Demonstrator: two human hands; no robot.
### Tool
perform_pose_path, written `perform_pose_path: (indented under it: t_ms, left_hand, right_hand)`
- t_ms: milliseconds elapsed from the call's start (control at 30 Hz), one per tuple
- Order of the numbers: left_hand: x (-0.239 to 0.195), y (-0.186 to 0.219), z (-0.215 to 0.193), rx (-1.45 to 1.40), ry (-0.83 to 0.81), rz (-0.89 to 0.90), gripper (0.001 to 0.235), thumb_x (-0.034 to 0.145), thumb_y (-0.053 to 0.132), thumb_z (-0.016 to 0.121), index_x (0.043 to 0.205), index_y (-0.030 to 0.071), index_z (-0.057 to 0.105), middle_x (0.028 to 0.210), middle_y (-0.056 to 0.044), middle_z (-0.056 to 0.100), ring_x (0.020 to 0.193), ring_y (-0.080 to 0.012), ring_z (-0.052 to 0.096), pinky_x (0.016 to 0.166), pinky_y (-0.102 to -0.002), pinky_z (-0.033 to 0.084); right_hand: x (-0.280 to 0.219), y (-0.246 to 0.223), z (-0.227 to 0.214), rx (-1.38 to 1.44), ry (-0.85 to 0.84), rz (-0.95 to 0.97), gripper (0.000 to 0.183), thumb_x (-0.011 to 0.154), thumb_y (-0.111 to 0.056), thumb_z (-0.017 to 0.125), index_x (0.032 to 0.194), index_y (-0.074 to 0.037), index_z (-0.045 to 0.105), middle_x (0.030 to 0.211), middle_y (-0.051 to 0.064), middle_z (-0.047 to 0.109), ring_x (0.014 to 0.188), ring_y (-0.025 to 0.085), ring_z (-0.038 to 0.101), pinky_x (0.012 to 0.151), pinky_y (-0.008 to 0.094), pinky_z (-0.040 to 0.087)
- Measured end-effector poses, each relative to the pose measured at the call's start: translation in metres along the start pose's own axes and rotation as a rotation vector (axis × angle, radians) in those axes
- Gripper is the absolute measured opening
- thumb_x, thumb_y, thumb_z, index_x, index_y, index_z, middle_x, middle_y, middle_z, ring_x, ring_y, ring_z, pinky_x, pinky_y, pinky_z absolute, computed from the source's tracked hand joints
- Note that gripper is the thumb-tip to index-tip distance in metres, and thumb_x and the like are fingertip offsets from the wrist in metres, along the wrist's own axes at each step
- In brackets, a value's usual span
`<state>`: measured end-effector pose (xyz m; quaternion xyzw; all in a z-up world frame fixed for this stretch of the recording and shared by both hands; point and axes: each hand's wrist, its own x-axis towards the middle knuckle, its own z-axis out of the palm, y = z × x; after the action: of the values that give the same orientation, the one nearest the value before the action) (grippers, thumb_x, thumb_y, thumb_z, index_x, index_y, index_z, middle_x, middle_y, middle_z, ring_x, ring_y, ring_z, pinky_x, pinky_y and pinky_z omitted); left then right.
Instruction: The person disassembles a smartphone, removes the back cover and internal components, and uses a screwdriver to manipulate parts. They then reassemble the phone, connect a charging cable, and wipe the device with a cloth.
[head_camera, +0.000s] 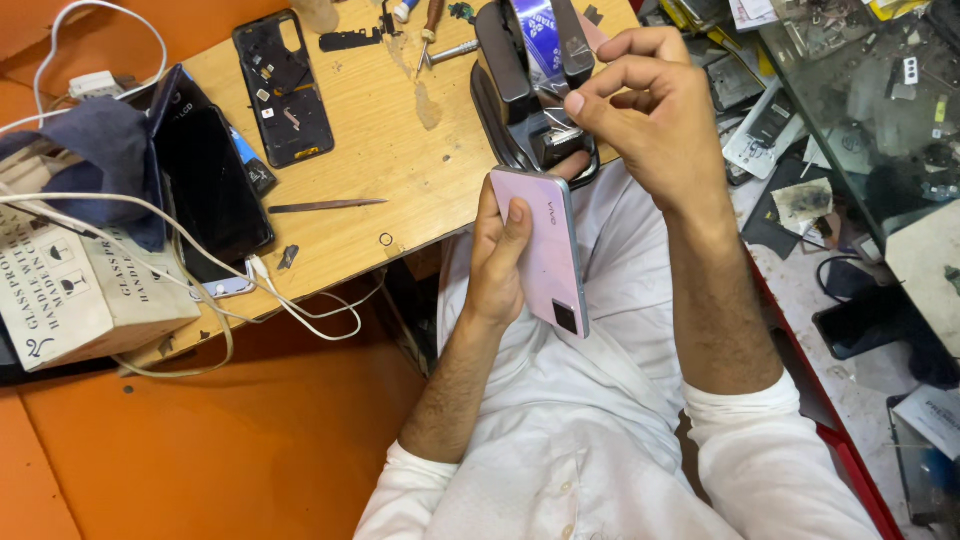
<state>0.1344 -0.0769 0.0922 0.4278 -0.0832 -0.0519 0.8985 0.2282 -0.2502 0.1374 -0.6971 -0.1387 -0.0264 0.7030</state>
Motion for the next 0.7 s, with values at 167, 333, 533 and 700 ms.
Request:
perform_pose_path:
  t_ms: [167,333,533,700]
  left_hand:
    - [-0.002,-0.003,0.0,-0.023,0.025,-0.024,0.047,0.111,0.041,0.058,0.14,0.007,0.044,0.148,-0.022,0.058,0.104,-0.0114,0.063,0.088,-0.029,0.057]
    - [-0.002,-0.01,-0.006,0.039,0.052,0.029,0.04,0.112,0.038,0.06,0.132,0.005,0.048,0.139,-0.02,0.06,0.112,-0.0106,0.062,0.102,-0.029,0.055]
    - [-0.015,-0.009,-0.003,0.443,0.154,0.107,0.036,0.107,0.037,0.066,0.116,0.004,0.054,0.113,-0.009,0.068,0.096,-0.0112,0.066,0.086,-0.027,0.056]
    - [-0.027,-0.014,-0.003,0.749,0.203,0.307,0.037,0.104,0.034,0.072,0.119,0.003,0.059,0.101,-0.006,0.069,0.091,-0.013,0.066,0.084,-0.026,0.055]
  right_hand:
    - [-0.045,-0.002,0.003,0.093,0.088,-0.039,0.015,0.107,-0.006,0.078,0.1,0.006,0.073,0.129,0.006,0.05,0.105,0.009,0.057,0.093,0.021,0.049]
    - [-0.063,0.016,0.019,0.029,0.164,-0.022,0.01,0.103,-0.003,0.074,0.105,0.006,0.071,0.131,0.008,0.051,0.11,0.012,0.061,0.097,0.025,0.055]
    - [-0.06,0.012,0.015,-0.035,0.257,-0.096,0.014,0.104,-0.009,0.072,0.107,0.004,0.067,0.13,0.011,0.053,0.111,0.018,0.07,0.097,0.033,0.065]
    - [-0.097,-0.001,0.018,0.123,0.295,-0.302,0.029,0.099,-0.029,0.076,0.102,-0.001,0.068,0.131,0.008,0.053,0.117,0.017,0.059,0.104,0.037,0.06]
